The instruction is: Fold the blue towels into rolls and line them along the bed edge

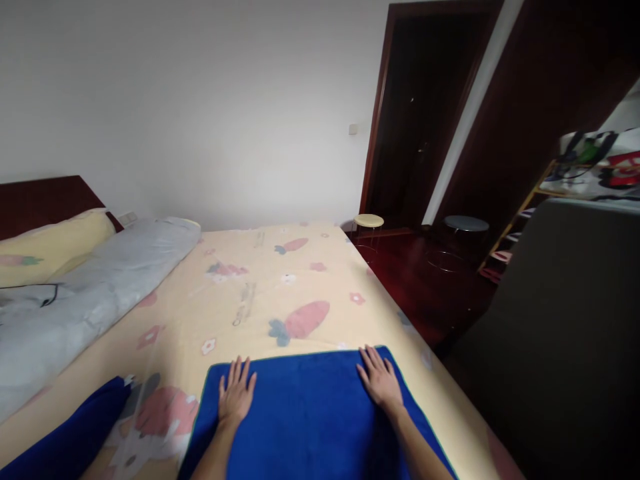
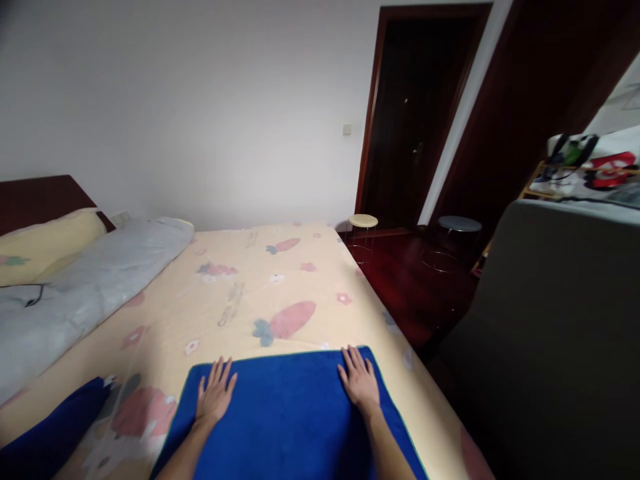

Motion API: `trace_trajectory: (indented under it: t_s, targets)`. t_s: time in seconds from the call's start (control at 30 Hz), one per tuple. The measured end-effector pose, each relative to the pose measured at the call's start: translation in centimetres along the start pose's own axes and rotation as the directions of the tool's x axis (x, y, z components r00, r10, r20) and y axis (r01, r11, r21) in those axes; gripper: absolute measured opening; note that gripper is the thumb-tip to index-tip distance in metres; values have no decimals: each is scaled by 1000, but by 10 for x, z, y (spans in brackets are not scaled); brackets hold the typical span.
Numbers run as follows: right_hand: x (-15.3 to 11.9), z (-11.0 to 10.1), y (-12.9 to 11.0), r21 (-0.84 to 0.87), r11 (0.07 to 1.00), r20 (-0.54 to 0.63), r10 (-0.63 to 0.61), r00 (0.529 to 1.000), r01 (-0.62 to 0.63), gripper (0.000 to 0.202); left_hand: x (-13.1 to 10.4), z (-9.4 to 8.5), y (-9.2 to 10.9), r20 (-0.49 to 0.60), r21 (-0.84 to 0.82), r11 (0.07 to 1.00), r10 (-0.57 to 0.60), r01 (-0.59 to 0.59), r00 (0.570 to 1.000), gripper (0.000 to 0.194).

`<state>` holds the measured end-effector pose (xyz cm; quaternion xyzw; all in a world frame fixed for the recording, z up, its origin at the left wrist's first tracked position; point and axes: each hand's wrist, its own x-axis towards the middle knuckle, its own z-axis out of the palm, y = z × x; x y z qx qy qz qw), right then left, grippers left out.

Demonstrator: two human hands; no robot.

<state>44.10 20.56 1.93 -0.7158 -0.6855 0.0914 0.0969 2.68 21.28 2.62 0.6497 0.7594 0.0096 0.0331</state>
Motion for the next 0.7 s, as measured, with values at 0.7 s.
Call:
trace_trajectory:
  t_s: [0.7]
  targets:
    - [-127,91,-41,-282,815,-424,-579,697,506,70,-142,85,56,-44,-3,967,256,-256,966,54]
